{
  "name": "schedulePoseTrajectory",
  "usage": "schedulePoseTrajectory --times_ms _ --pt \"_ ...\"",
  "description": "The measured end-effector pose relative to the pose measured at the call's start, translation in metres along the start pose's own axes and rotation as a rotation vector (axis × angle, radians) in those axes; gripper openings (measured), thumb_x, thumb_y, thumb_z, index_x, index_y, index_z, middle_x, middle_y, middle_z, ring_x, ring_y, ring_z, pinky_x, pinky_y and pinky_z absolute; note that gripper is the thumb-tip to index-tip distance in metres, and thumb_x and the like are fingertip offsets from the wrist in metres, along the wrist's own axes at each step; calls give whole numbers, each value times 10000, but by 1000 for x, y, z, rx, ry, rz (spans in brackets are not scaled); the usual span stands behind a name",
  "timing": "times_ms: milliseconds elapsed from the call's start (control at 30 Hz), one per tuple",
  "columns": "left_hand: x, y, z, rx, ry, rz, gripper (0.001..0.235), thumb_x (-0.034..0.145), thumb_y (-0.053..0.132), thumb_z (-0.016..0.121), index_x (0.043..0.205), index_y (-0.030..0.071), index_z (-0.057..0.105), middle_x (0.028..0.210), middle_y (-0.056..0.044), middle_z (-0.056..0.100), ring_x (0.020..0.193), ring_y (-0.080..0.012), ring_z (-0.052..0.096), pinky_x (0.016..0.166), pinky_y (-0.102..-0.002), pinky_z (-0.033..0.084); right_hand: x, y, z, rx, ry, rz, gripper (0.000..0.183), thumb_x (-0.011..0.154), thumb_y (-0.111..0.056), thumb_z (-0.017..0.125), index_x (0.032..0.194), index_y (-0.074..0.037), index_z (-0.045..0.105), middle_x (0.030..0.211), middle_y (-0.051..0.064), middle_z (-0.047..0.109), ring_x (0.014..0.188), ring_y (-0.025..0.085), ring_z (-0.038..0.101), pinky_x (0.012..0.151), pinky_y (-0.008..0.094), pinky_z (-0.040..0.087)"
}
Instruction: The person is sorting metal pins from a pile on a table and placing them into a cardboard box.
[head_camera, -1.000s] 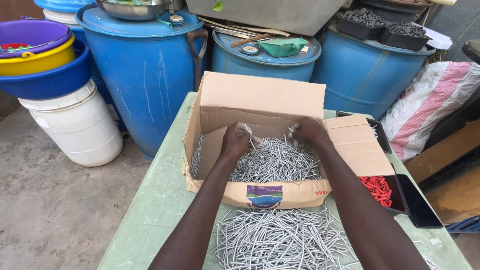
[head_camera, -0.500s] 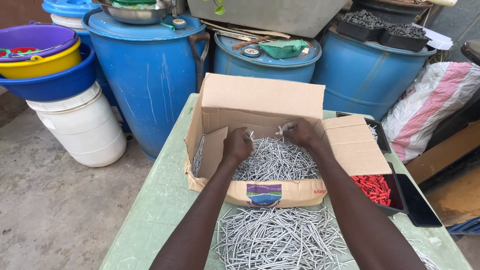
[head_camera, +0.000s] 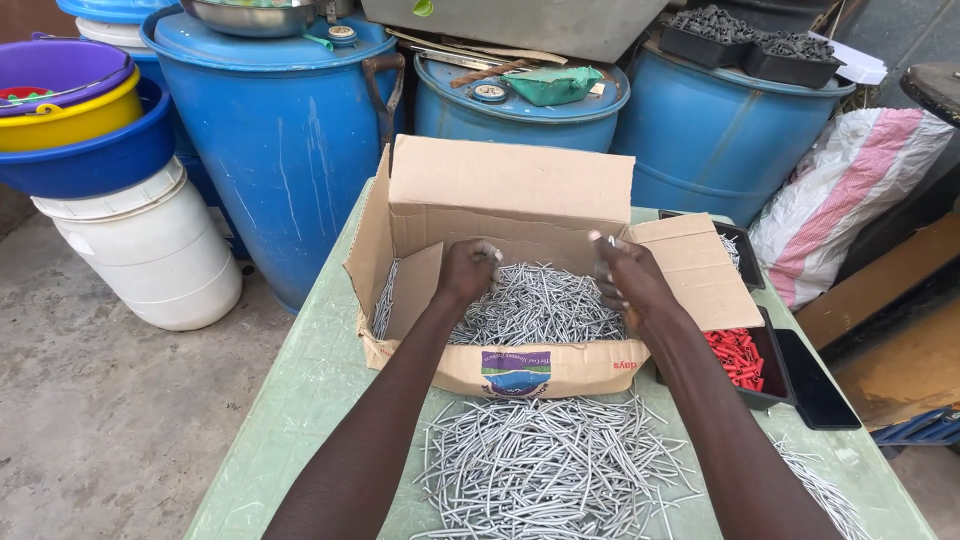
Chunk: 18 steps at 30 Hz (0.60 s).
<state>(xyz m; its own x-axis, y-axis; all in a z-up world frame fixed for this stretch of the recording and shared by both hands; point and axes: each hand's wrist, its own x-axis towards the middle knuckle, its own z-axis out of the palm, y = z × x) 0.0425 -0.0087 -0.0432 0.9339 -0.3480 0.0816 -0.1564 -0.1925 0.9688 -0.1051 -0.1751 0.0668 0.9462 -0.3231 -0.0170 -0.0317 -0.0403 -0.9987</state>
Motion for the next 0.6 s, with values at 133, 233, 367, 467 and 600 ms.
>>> schedulePoseTrajectory --times_ms 133,233,367,467,600 --pt "-5 1 -3 186 17 17 217 924 136 560 1094 119 694 651 -4 709 562 -120 697 609 -280 553 9 24 -13 -464 26 -117 289 979 -218 537 756 -55 620 461 -7 441 343 58 377 299 188 230" --pt "3 -6 8 311 -21 15 213 919 119 542 1087 94 671 685 -32 718 608 -156 711 664 -319 560 20 45 -25 -1266 29 -74 381 979 -404 525 968 -85 733 919 188 726 998 367 707 770 463 570" --pt "1 0 8 380 -139 23 245 902 188 618 1118 75 628 645 -23 708 663 -209 725 771 -369 547 35 62 -23 -1424 64 -20 399 946 -438 552 1012 -92 741 966 191 731 1008 384 707 779 474 576" --pt "11 -8 17 432 -168 32 214 880 197 635 1062 95 685 642 -21 713 709 -225 739 793 -380 553 45 68 -22 -1382 56 -27 318 948 -321 557 990 -60 734 836 170 706 818 313 711 651 393 538" --pt "13 -5 16 327 -145 55 232 886 170 602 1088 134 710 639 -17 716 680 -200 729 755 -342 558 41 52 -11 -1128 43 -126 245 960 -176 560 1012 -7 730 843 215 715 862 378 730 656 423 530"
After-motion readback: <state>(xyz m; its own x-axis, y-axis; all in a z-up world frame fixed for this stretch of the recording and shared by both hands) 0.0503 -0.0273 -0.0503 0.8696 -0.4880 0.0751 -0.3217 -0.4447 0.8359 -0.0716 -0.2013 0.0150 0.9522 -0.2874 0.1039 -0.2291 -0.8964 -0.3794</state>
